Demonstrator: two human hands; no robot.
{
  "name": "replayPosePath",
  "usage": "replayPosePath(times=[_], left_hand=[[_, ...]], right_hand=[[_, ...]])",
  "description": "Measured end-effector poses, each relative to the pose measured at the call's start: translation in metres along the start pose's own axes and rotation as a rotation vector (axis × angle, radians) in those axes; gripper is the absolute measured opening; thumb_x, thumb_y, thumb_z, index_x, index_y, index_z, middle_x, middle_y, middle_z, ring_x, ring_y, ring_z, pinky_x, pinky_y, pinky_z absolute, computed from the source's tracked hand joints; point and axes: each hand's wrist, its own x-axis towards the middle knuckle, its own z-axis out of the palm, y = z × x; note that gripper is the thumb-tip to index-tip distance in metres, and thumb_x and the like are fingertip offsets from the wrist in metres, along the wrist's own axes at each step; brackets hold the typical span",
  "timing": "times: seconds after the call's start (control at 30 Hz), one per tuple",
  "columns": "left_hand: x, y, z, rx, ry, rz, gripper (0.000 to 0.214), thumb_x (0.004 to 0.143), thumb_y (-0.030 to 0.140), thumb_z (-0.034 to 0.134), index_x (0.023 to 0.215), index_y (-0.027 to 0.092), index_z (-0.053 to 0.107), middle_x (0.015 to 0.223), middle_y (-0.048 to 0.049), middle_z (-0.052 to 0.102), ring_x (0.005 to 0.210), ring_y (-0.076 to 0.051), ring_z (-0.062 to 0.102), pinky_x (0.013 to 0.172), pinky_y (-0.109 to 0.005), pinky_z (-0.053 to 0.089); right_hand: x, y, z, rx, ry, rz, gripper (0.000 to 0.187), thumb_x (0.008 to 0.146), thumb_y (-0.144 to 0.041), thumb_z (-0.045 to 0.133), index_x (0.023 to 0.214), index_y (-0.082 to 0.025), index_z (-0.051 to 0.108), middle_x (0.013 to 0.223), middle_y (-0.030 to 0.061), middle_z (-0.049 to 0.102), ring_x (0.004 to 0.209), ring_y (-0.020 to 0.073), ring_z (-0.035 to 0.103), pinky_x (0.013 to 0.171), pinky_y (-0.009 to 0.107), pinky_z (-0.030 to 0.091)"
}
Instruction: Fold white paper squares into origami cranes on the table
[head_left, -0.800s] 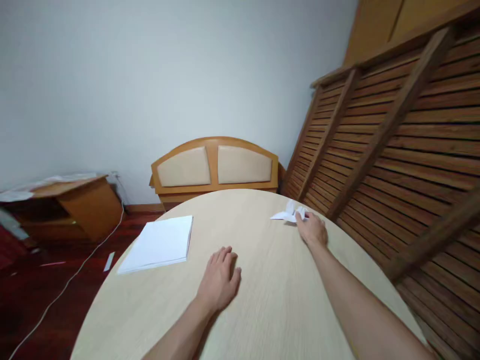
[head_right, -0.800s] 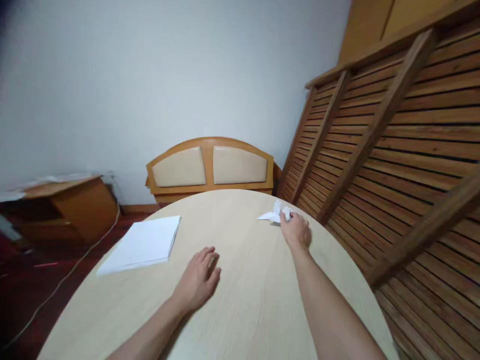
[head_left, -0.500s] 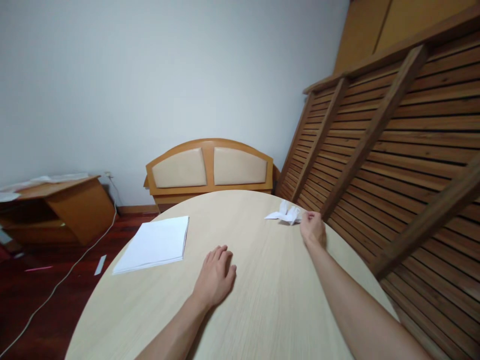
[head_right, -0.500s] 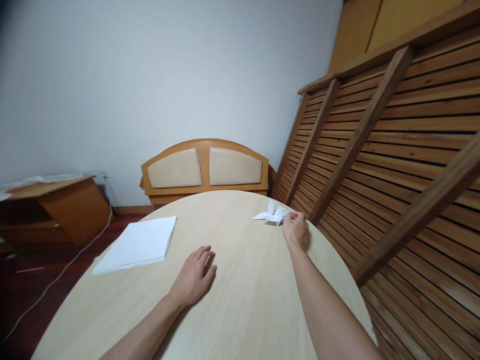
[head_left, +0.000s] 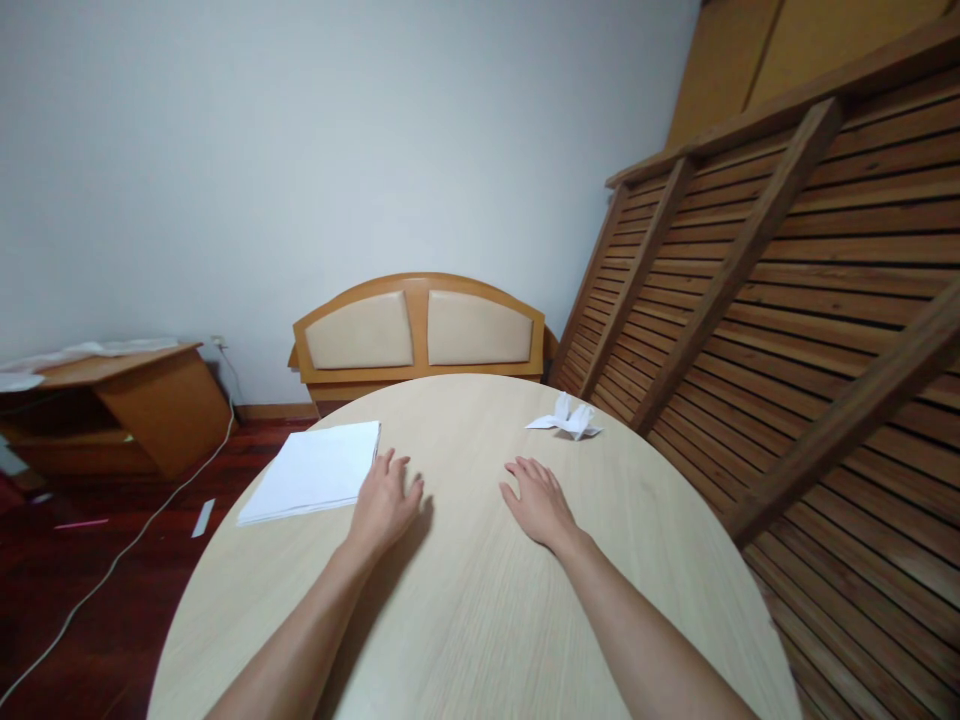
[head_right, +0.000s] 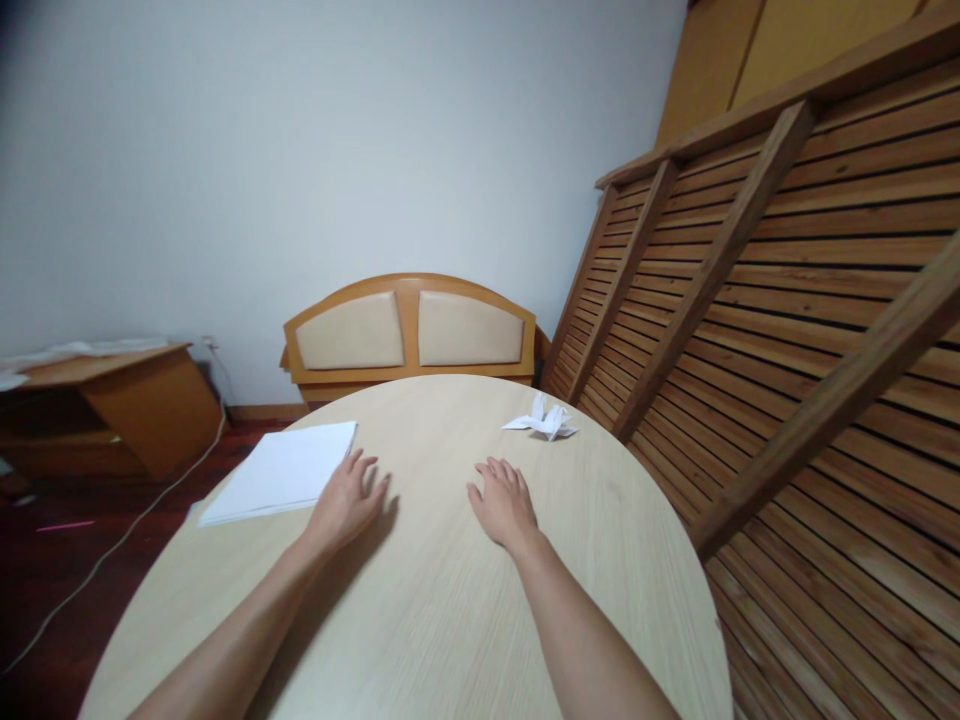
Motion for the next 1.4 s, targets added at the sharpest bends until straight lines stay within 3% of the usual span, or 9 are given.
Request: replayPosePath(times=[0.17,0.27,0.47,0.6,0.8,0.97,1.23,1.4], left_hand=[[0.007,-0.045,-0.014,0.279,-0.027,-0.301,0.069,0.084,0.053,0.059,0.139,0.013,0.050,0.155,-0.0227,0.031,0.141,-0.047,0.029,0.108,-0.056,0.031],[0.008,-0.053,-0.013,0.293,-0.074,-0.361,0.064,0.085,0.057,0.052,0.133,0.013,0.054,0.152,-0.0234,0.037,0.135,-0.046,0.038,0.104,-0.055,0.036],[0.012,-0.058,-0.014,0.304,-0.084,-0.341,0.048,0.089,0.047,0.045,0.119,0.012,0.059,0.135,-0.0200,0.056,0.119,-0.035,0.054,0.097,-0.042,0.043],[0.013,-0.060,-0.018,0.262,-0.086,-0.338,0.047,0.090,0.045,0.045,0.119,0.011,0.059,0.121,-0.0182,0.066,0.114,-0.034,0.059,0.094,-0.039,0.044],[0.014,-0.058,-0.024,0.216,-0.135,-0.439,0.038,0.094,0.035,0.037,0.100,0.014,0.068,0.099,-0.0187,0.073,0.093,-0.033,0.069,0.075,-0.037,0.048],[0.015,-0.057,-0.029,0.216,-0.120,-0.468,0.039,0.095,0.034,0.036,0.103,0.013,0.068,0.101,-0.0213,0.072,0.092,-0.036,0.069,0.072,-0.039,0.048],[0.015,-0.052,-0.035,0.162,-0.113,-0.540,0.044,0.094,0.048,0.036,0.101,0.021,0.070,0.102,-0.0158,0.074,0.097,-0.036,0.068,0.071,-0.038,0.048],[0.013,-0.050,-0.034,0.151,-0.116,-0.516,0.040,0.090,0.050,0.044,0.106,0.022,0.067,0.109,-0.0138,0.073,0.102,-0.035,0.067,0.075,-0.039,0.049]], right_hand=[[-0.002,0.008,-0.001,-0.038,-0.072,-0.019,0.044,0.096,-0.039,0.046,0.133,-0.017,0.058,0.148,0.0113,0.050,0.141,0.0285,0.037,0.116,0.045,0.023],[0.000,0.011,-0.001,-0.032,-0.080,-0.032,0.044,0.095,-0.039,0.047,0.131,-0.017,0.059,0.147,0.0103,0.050,0.140,0.0285,0.038,0.116,0.044,0.025],[-0.001,0.010,-0.002,-0.015,-0.094,-0.033,0.043,0.095,-0.038,0.047,0.131,-0.017,0.059,0.148,0.0115,0.049,0.141,0.0284,0.038,0.116,0.044,0.024],[-0.002,0.008,-0.003,-0.013,-0.103,-0.030,0.043,0.095,-0.038,0.047,0.132,-0.017,0.058,0.148,0.0117,0.049,0.141,0.0279,0.037,0.117,0.044,0.023],[-0.003,0.005,-0.006,-0.018,-0.127,-0.019,0.044,0.096,-0.038,0.046,0.133,-0.018,0.057,0.150,0.0096,0.047,0.143,0.0293,0.035,0.118,0.046,0.021],[-0.005,0.005,-0.006,-0.003,-0.123,-0.022,0.044,0.096,-0.038,0.046,0.134,-0.019,0.057,0.151,0.0088,0.047,0.143,0.0290,0.035,0.119,0.046,0.021],[-0.005,0.006,-0.006,0.006,-0.136,-0.022,0.044,0.096,-0.037,0.047,0.134,-0.018,0.057,0.151,0.0105,0.046,0.144,0.0292,0.033,0.118,0.046,0.021],[-0.004,0.005,-0.006,-0.005,-0.138,-0.016,0.044,0.096,-0.038,0.047,0.134,-0.018,0.057,0.151,0.0093,0.046,0.144,0.0297,0.034,0.119,0.047,0.021]])
